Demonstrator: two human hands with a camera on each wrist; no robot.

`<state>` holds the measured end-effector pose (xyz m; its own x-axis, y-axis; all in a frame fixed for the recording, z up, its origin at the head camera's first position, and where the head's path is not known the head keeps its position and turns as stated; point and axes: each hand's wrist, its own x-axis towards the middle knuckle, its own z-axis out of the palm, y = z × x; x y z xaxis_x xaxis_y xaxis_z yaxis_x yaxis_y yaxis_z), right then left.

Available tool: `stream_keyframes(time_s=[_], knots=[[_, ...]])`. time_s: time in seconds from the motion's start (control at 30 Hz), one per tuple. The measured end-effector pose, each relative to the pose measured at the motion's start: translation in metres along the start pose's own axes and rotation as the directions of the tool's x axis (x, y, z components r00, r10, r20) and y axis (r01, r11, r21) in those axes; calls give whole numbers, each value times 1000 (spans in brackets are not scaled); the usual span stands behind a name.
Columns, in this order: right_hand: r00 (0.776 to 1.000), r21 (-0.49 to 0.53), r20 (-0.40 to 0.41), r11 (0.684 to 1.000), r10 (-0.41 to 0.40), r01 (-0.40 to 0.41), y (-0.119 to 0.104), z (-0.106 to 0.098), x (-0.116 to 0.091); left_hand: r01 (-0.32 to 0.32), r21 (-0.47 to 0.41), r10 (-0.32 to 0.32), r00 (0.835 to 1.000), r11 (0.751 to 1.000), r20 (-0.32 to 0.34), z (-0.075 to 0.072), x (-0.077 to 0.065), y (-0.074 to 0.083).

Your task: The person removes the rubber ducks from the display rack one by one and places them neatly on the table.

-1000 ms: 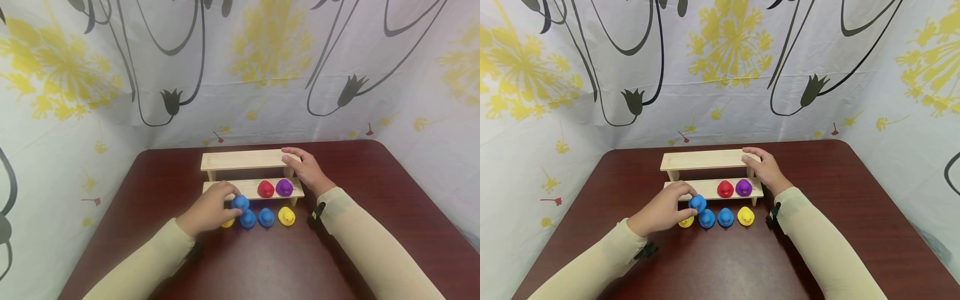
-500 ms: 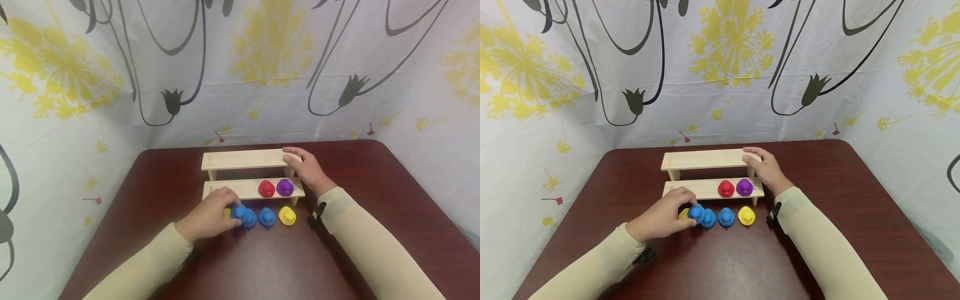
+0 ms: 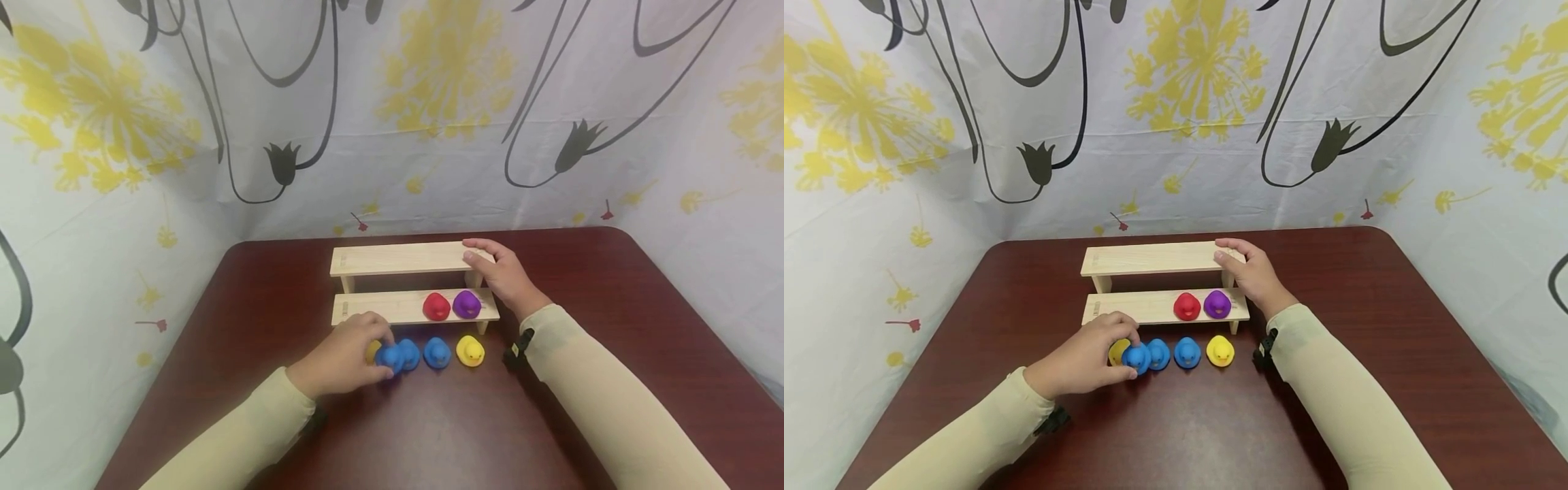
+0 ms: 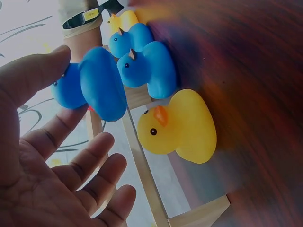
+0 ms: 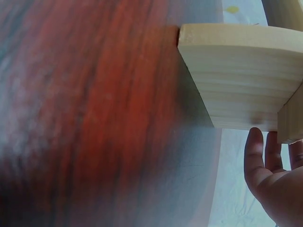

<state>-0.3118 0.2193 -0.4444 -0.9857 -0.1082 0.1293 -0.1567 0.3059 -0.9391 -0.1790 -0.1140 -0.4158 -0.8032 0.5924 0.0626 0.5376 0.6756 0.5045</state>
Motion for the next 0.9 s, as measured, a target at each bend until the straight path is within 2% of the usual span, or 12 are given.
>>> stream_keyframes(time_s=[0.4,0.67,0.9], knots=[[1000,-10,-2,1000,8,-8,-1,-2,-1,-16,67,12,998,998,67,5,-1,-2],[1000,-13,11,1000,17,-17,-4,-1,-1,18,89,-28,993,996,112,11,-2,-3],[1000,-21,-1,1000,2,-2,-2,-1,1,-29,142,13,994,989,112,15,-2,-5]])
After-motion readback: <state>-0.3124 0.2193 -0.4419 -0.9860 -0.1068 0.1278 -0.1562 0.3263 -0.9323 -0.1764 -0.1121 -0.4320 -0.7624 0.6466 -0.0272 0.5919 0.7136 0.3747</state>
